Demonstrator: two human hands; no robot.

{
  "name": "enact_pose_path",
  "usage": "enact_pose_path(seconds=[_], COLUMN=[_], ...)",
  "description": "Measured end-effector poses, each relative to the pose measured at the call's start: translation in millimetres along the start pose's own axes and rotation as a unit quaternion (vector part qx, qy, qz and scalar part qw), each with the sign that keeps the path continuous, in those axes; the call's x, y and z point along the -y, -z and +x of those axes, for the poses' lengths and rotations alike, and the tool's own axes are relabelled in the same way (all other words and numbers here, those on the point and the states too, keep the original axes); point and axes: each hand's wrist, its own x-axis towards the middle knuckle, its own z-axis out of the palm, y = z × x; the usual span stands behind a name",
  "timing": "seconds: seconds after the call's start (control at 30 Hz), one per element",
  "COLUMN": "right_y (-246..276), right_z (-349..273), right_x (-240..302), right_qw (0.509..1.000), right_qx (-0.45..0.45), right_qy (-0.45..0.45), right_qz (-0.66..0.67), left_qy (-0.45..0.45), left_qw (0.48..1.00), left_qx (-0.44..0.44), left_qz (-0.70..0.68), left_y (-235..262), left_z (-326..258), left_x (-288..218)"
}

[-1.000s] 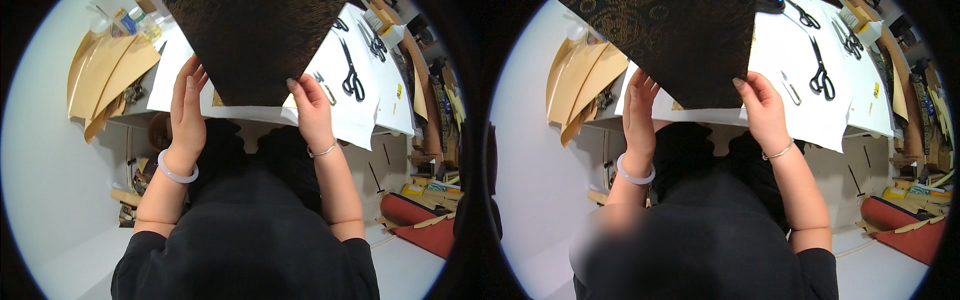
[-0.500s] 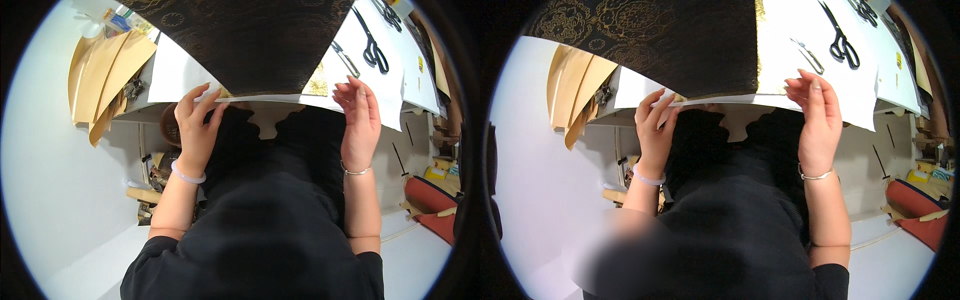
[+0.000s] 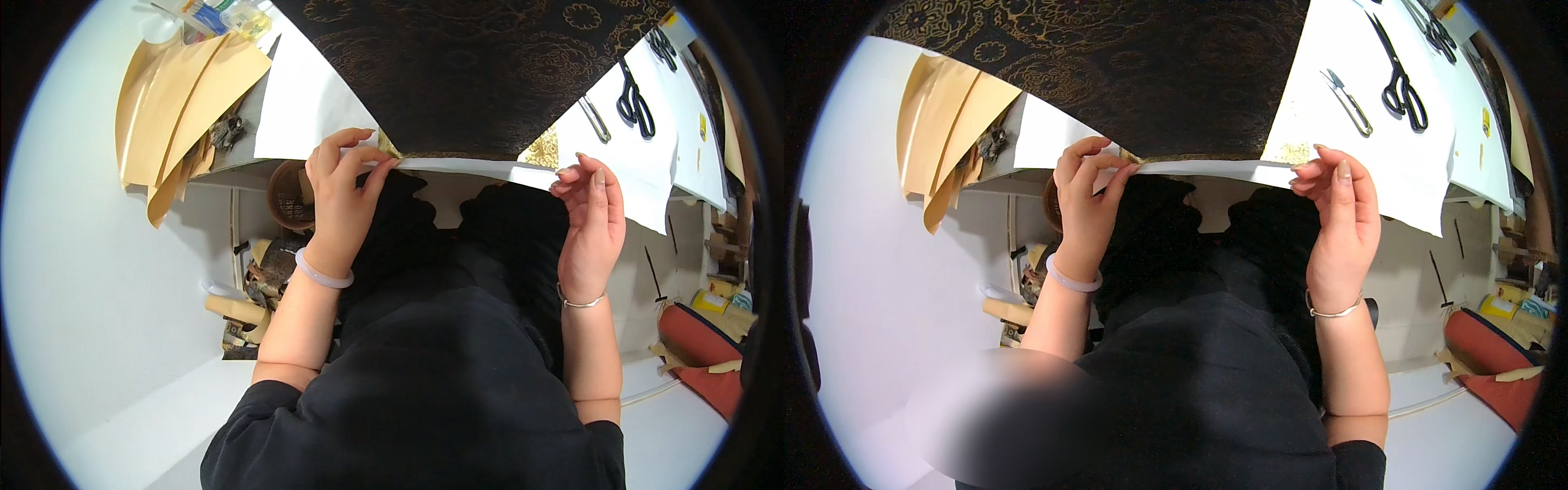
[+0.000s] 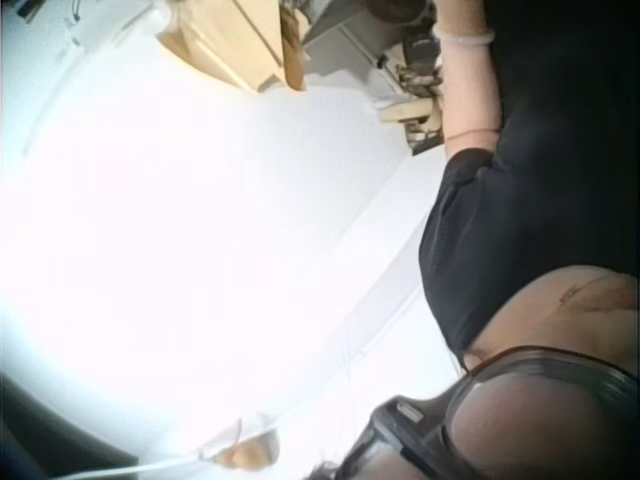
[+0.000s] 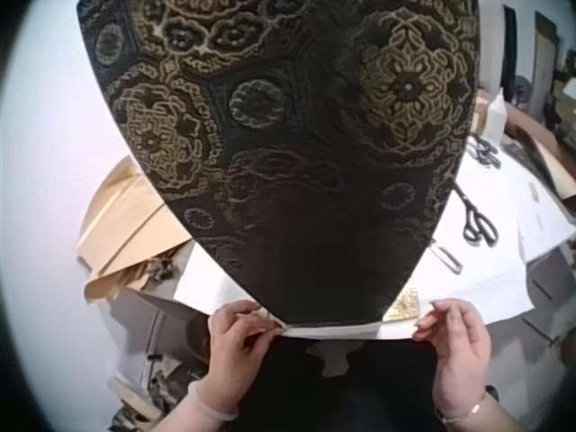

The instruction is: The person wraps a rectangular cardboard box with patterned paper, trims the edges with a craft knife, and smooths the seams with a small iron. The person repeatedly adjusts the paper, cuts along the edges, and irons the seams to secure the wrapping.

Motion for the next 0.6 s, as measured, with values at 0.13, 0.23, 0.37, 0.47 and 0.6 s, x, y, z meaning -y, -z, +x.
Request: enact_pose_path(seconds=[0.13,0.23,0.37,0.47,0.6], right_y=[-2,1,10,13,17], right_z=[2,3,4,2,3], right_x=[1,5,4,-1,-15], right_qw=[1.0,0.999,0.988,0.971,0.943], right_qx=[-0.007,-0.006,0.017,0.055,0.062], right_qy=[0.001,-0.034,-0.145,-0.229,-0.316], right_qz=[0.007,0.008,0.044,0.048,0.086], left_qy=[-0.015,-0.006,0.053,0.166,0.344], left_qw=[1.0,0.998,0.994,0.978,0.935], left_qx=[-0.001,-0.029,-0.066,-0.07,-0.04], left_qz=[-0.026,-0.055,-0.073,-0.102,-0.07], left_y=[0,12,36,62,92], left_z=[-2,-18,-60,-93,-114], left_x=[1,4,33,68,101])
